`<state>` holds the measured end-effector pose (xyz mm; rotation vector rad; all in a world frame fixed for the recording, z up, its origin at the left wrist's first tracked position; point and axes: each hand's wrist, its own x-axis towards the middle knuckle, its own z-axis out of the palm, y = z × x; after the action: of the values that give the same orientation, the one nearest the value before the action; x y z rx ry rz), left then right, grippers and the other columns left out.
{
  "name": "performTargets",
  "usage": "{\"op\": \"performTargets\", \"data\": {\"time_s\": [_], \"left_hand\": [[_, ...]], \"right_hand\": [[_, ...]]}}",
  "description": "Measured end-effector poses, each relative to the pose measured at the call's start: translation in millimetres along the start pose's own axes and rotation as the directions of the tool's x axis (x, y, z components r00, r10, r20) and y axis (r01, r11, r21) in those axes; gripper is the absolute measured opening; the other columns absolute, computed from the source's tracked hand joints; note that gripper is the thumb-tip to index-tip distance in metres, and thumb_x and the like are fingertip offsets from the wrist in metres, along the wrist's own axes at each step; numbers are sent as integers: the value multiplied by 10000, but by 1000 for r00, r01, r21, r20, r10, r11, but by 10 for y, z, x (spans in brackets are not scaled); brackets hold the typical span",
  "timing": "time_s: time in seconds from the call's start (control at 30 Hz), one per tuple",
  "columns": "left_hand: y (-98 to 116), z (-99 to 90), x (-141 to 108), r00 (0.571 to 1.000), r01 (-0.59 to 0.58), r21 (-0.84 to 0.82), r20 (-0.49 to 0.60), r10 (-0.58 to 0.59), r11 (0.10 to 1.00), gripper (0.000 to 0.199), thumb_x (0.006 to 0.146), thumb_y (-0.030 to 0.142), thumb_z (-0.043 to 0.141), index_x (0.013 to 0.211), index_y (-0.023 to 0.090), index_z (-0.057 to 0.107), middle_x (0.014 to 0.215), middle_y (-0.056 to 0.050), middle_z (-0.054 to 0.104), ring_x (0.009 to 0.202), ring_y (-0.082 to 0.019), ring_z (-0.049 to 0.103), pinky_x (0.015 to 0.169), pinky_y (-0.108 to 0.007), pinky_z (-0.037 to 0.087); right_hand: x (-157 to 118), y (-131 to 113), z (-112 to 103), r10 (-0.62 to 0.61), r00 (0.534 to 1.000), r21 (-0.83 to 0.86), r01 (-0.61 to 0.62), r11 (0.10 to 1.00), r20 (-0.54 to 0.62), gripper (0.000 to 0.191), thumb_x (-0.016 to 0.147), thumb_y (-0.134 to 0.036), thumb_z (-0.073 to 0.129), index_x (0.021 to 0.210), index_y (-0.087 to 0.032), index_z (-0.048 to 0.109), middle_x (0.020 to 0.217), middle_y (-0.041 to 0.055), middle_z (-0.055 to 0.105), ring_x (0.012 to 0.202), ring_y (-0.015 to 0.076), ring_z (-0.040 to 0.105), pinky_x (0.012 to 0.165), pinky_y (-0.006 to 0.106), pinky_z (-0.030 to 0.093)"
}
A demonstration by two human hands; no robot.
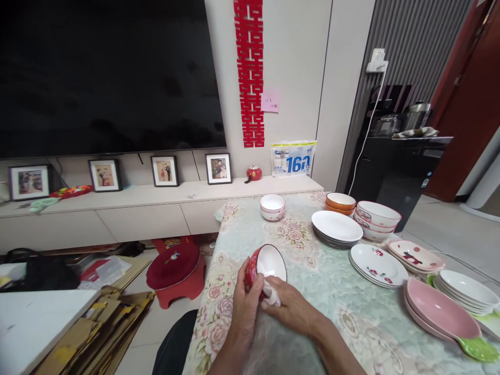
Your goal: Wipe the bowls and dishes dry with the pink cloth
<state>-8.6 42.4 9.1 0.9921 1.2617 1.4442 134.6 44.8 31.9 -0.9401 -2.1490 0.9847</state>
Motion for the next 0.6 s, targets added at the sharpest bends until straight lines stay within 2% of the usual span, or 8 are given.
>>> {"op": "performTargets", "data": {"time_s": [0.13, 0.23, 0.3, 0.37, 0.43, 0.5, 0.57, 0.6], "left_hand": [[16, -21, 52, 999, -12, -51, -32, 10, 999, 615, 809, 392, 691, 1360, 167, 537, 1448, -128, 558, 1364, -275, 484, 1154, -368, 349], [-46, -30, 116, 997, 12, -147, -77, -23, 989, 580, 789, 450, 709, 1290, 176, 606, 1376, -118, 622, 1314, -286, 535, 1125, -376, 387], [-91, -30, 145, 996, 27, -211, -83, -46, 977, 600, 778, 487, 716, 1279, 170, 618, 1317, -118, 661, 1260, -289, 580, 1093, -383, 423], [-114, -25, 155, 996, 31, -246, -76, -51, 969, 622, 771, 497, 724, 1290, 172, 611, 1279, -116, 680, 1220, -282, 607, 1062, -380, 455], [-112, -18, 148, 995, 48, -274, -72, -70, 961, 630, 770, 507, 721, 1295, 180, 604, 1260, -115, 686, 1195, -275, 621, 1025, -370, 487], [-93, -12, 131, 991, 88, -316, -67, -115, 945, 644, 780, 533, 696, 1310, 184, 586, 1268, -116, 675, 1171, -273, 632, 968, -368, 525], [-75, -7, 105, 986, 141, -358, -34, -164, 923, 655, 795, 565, 658, 1324, 190, 564, 1277, -112, 664, 1140, -275, 643, 913, -378, 553], [-71, -5, 89, 984, 156, -369, -18, -175, 916, 652, 804, 580, 637, 1321, 189, 566, 1267, -111, 668, 1124, -278, 649, 898, -388, 559]], "right_hand": [[-9, 22, -79, 4, 1000, -176, -9, 984, -30, 291, 996, -416, 438, 983, -215, 647, 999, 59, 687, 945, 220, 586, 954, 379, 424], [-21, 95, -103, -23, 995, -299, -7, 954, -97, 284, 998, -337, 422, 929, -217, 670, 960, 65, 701, 935, 228, 591, 929, 385, 423], [-32, 178, -120, -38, 983, -325, -23, 946, -182, 275, 975, -267, 424, 980, -229, 697, 1021, 80, 706, 993, 239, 593, 927, 380, 432], [-42, 285, -146, -36, 946, -293, -63, 954, -323, 281, 946, -254, 447, 1029, -240, 715, 1056, 88, 708, 1015, 248, 598, 905, 374, 453], [-49, 399, -185, 2, 860, -201, -122, 972, -511, 273, 925, -316, 486, 1014, -238, 732, 1029, 91, 717, 991, 257, 616, 892, 382, 466], [-48, 495, -230, 121, 725, -14, -177, 984, -678, 280, 874, -422, 570, 976, -224, 741, 1005, 92, 726, 980, 274, 630, 900, 396, 472], [-36, 547, -258, 310, 606, 243, -193, 951, -733, 356, 785, -507, 673, 956, -200, 736, 970, 90, 740, 965, 292, 642, 887, 407, 488], [-26, 552, -258, 390, 573, 345, -191, 919, -721, 405, 751, -535, 703, 958, -187, 729, 937, 87, 747, 942, 295, 653, 862, 409, 504]]}}
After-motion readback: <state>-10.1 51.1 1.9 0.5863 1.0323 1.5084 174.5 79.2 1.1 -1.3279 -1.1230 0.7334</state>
